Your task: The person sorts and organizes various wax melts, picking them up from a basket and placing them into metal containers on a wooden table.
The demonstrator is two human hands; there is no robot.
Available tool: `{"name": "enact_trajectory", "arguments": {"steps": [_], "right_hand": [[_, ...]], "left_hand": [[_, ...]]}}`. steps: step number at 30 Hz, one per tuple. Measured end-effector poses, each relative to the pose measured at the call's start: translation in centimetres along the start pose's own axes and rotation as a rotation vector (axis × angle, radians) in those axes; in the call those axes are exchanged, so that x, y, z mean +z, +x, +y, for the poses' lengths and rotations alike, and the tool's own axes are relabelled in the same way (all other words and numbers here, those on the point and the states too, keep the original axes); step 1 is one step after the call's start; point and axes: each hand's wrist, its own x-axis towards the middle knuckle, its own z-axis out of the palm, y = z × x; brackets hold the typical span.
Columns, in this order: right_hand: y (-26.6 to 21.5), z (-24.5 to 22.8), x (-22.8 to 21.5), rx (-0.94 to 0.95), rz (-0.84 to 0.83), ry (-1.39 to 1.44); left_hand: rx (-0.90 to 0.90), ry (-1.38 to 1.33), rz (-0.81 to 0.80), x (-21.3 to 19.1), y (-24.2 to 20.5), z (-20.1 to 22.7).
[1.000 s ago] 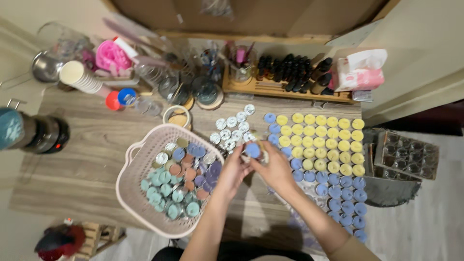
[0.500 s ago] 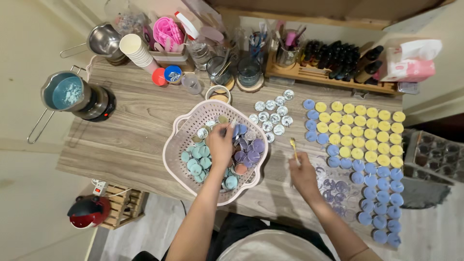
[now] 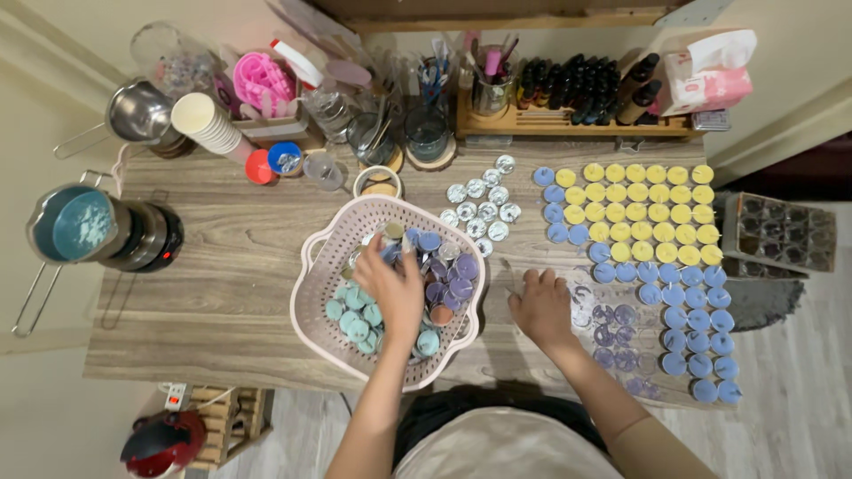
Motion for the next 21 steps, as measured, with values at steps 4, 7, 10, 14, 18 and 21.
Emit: {"name": "enact_trajectory", "arguments": {"steps": [4,7,10,14,18,21], "right_hand": [[4.9,1.7,-3.4,-0.063,0.171,0.041],[10.0,3.8,-4.4,-0.116,0.232,0.175],[13.8,5.2,-3.6,-0.251,0.335,0.103],[17.8,6.6,-0.7,-0.180,0.230,0.051],[19.0,7.0,1.5,-0.153,0.133,0.068],[18.8,7.0,1.3,-0.146,0.230,0.112]], "left_hand": [[0.066,0.061,-0.029,-0.5,-0.1,0.4],[0.191,0.087,-0.066,0.0,-0.4,1.1],[0.254,0.033,-0.068,0.9,0.5,2.8],[0.275,-0.015,-0.116,1.4,0.8,4.8],[0.302,-0.015,-0.138,1.4,0.7,5.4],[0.309,-0.016,-0.125,1.7,0.9,5.2]]}}
